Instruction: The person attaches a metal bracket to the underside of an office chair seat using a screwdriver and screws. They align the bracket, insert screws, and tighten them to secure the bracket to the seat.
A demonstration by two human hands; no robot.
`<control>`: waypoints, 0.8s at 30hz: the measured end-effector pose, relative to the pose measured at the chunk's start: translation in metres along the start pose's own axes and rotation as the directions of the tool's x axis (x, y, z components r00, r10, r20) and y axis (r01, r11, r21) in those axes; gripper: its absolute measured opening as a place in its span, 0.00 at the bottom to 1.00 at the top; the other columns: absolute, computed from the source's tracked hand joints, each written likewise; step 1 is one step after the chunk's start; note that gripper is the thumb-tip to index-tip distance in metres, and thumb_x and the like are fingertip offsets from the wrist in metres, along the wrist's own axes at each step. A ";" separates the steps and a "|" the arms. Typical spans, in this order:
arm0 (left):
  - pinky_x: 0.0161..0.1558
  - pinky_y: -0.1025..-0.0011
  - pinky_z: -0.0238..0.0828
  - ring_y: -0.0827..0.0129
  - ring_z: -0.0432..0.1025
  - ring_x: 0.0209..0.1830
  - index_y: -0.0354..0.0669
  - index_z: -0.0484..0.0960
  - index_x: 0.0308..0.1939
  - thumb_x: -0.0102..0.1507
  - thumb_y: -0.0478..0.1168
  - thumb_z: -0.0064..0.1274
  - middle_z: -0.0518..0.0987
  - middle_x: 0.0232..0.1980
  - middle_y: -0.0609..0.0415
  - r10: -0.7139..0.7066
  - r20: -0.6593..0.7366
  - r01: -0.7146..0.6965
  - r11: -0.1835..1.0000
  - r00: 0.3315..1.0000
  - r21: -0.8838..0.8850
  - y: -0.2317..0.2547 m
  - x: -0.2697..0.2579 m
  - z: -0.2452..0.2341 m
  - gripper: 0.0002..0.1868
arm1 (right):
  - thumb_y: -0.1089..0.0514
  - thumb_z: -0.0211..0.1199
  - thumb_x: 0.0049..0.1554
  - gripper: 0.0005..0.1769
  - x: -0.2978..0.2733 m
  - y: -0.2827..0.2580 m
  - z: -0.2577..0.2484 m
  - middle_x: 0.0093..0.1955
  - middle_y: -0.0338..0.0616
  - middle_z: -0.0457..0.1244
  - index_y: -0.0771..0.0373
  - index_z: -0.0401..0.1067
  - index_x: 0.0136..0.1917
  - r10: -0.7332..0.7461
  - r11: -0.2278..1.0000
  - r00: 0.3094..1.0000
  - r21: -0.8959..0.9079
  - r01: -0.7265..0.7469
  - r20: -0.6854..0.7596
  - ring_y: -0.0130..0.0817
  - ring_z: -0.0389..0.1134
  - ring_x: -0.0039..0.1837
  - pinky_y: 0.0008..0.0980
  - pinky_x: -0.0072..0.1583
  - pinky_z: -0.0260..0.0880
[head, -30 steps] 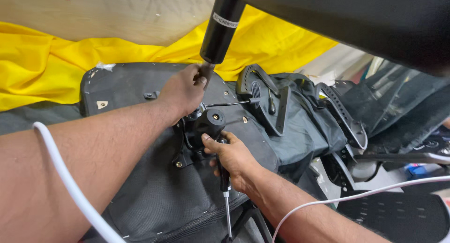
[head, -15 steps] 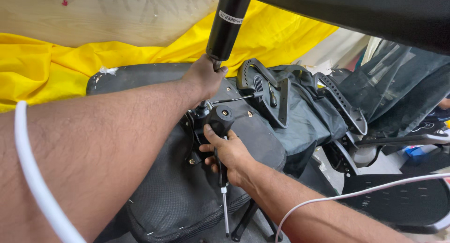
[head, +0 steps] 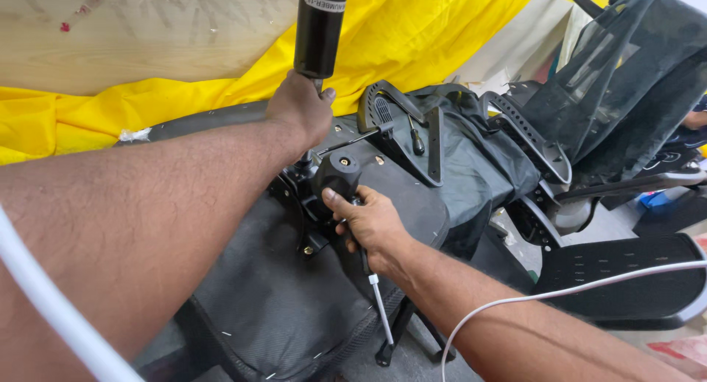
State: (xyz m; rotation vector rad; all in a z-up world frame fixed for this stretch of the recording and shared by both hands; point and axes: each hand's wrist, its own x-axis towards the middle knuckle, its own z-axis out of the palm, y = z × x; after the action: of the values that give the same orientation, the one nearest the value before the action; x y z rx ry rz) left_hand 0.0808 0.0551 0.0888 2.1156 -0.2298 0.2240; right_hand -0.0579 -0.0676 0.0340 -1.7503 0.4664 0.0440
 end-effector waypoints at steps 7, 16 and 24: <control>0.59 0.50 0.69 0.47 0.74 0.58 0.39 0.69 0.59 0.67 0.52 0.52 0.80 0.56 0.42 0.025 -0.099 -0.018 0.997 0.995 0.073 0.041 -0.003 -0.002 0.24 | 0.45 0.72 0.52 0.19 0.021 -0.025 -0.054 0.38 0.37 0.64 0.60 0.74 0.47 -0.056 0.996 0.984 -0.066 0.068 0.172 0.26 0.64 0.36 0.26 0.29 0.59; 0.54 0.48 0.70 0.46 0.75 0.55 0.39 0.70 0.56 0.67 0.52 0.53 0.80 0.52 0.43 0.069 -0.303 -0.023 0.988 0.951 0.152 0.082 -0.007 -0.001 0.23 | 0.41 0.66 0.57 0.20 0.059 -0.064 -0.104 0.41 0.34 0.64 0.59 0.74 0.49 -0.120 0.964 0.931 -0.184 0.192 0.344 0.23 0.62 0.42 0.26 0.35 0.61; 0.51 0.48 0.72 0.44 0.76 0.52 0.38 0.72 0.53 0.67 0.51 0.53 0.80 0.51 0.41 -0.113 -0.446 0.179 0.978 0.888 0.110 0.063 -0.010 0.015 0.21 | 0.42 0.56 0.62 0.21 0.110 -0.069 -0.088 0.43 0.36 0.64 0.59 0.75 0.58 -0.079 0.961 0.881 -0.201 0.192 0.467 0.26 0.61 0.41 0.27 0.35 0.63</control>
State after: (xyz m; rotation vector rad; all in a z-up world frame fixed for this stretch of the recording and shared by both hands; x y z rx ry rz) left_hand 0.0563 0.0104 0.1304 2.1523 0.2211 0.6344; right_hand 0.0462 -0.1717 0.0882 -1.9323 -0.0120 0.4194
